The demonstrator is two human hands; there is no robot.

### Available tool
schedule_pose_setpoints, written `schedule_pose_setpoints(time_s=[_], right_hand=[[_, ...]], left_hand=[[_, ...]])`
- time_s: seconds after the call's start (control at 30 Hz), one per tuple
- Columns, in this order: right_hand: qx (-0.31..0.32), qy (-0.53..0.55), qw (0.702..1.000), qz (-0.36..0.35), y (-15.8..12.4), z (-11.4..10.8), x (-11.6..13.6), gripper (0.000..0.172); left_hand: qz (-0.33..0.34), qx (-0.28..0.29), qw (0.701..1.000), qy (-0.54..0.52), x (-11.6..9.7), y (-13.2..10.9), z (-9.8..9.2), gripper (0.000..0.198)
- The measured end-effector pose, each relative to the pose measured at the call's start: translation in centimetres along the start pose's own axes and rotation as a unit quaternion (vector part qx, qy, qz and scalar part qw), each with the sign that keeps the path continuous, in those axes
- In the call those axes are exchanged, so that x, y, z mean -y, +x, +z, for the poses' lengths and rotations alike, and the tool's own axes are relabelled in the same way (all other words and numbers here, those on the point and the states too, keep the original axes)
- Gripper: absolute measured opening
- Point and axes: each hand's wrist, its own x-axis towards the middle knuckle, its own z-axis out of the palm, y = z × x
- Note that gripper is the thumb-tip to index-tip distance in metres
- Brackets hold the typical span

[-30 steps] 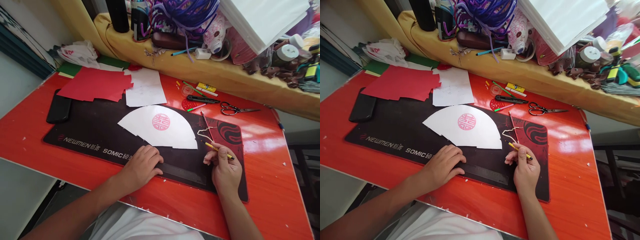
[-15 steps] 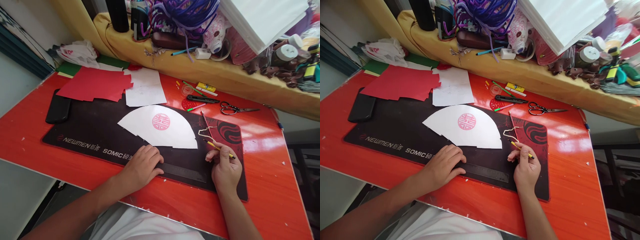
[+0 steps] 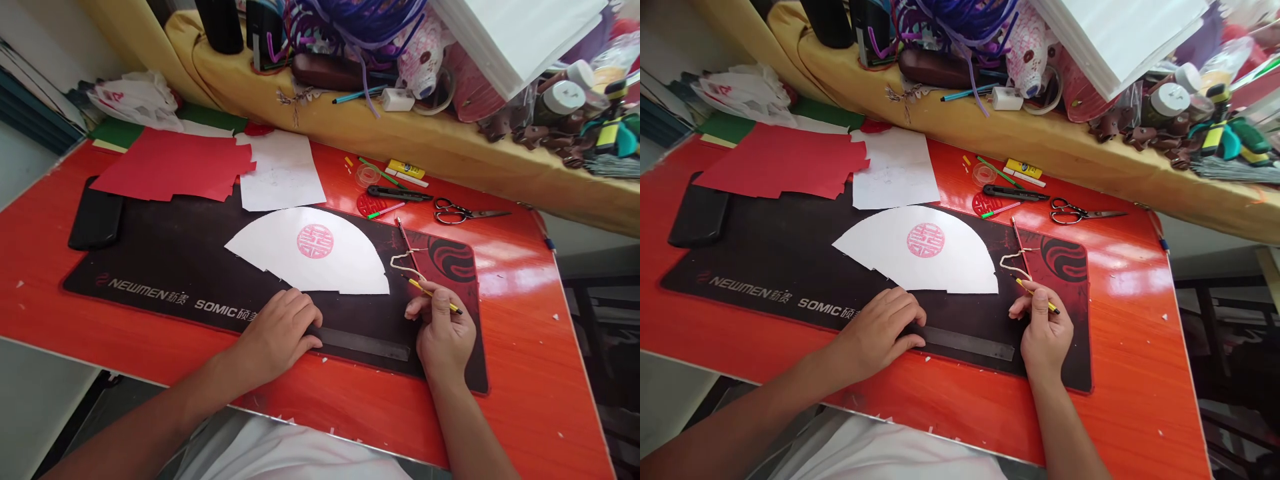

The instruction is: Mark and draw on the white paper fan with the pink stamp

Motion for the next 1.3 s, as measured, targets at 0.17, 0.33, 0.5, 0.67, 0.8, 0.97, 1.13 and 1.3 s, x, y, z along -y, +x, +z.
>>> schedule_pose_setpoints(time_s=[0.17, 0.33, 0.5, 0.67, 0.8, 0.97, 1.13, 1.3], right_hand=[[-0.002, -0.005, 1.0, -0.005, -0.1, 0.1, 0.1, 0.043], [0.002, -0.001, 1.0, -0.007, -0.2, 0.1, 0.1, 0.041], [0.017, 0.008, 1.0, -0.006, -0.1, -0.1, 0.1, 0.046], [0.044, 0.017, 0.999, 0.008, 0.2, -0.2, 0.6, 0.053], [0.09, 0.038, 0.995, 0.009, 0.1, 0.3, 1.4, 0.053], [0.168, 0.055, 0.984, 0.013, -0.3, 1.9, 2.4, 0.049], [0.177, 0.053, 0.983, 0.02, -0.6, 2.8, 2.0, 0.044], [0.17, 0.068, 0.982, 0.037, -0.8, 2.5, 1.0, 0.043]], left_hand=[[0.008, 0.007, 1.0, -0.012, 0.3, 0.2, -0.1, 0.021], [0.019, 0.01, 1.0, -0.023, 0.7, 0.2, 0.3, 0.023], [0.025, 0.011, 0.999, -0.026, 1.1, 0.2, 0.4, 0.017], [0.047, 0.041, 0.997, -0.05, 1.4, 0.3, -0.4, 0.015], [0.044, 0.05, 0.996, -0.064, 1.6, 0.3, -0.7, 0.015], [0.041, 0.042, 0.996, -0.074, 1.7, 0.2, -0.5, 0.016], [0.041, 0.031, 0.995, -0.088, 1.6, 0.2, -0.4, 0.02], [0.041, 0.031, 0.995, -0.084, 1.7, 0.2, -0.3, 0.018]])
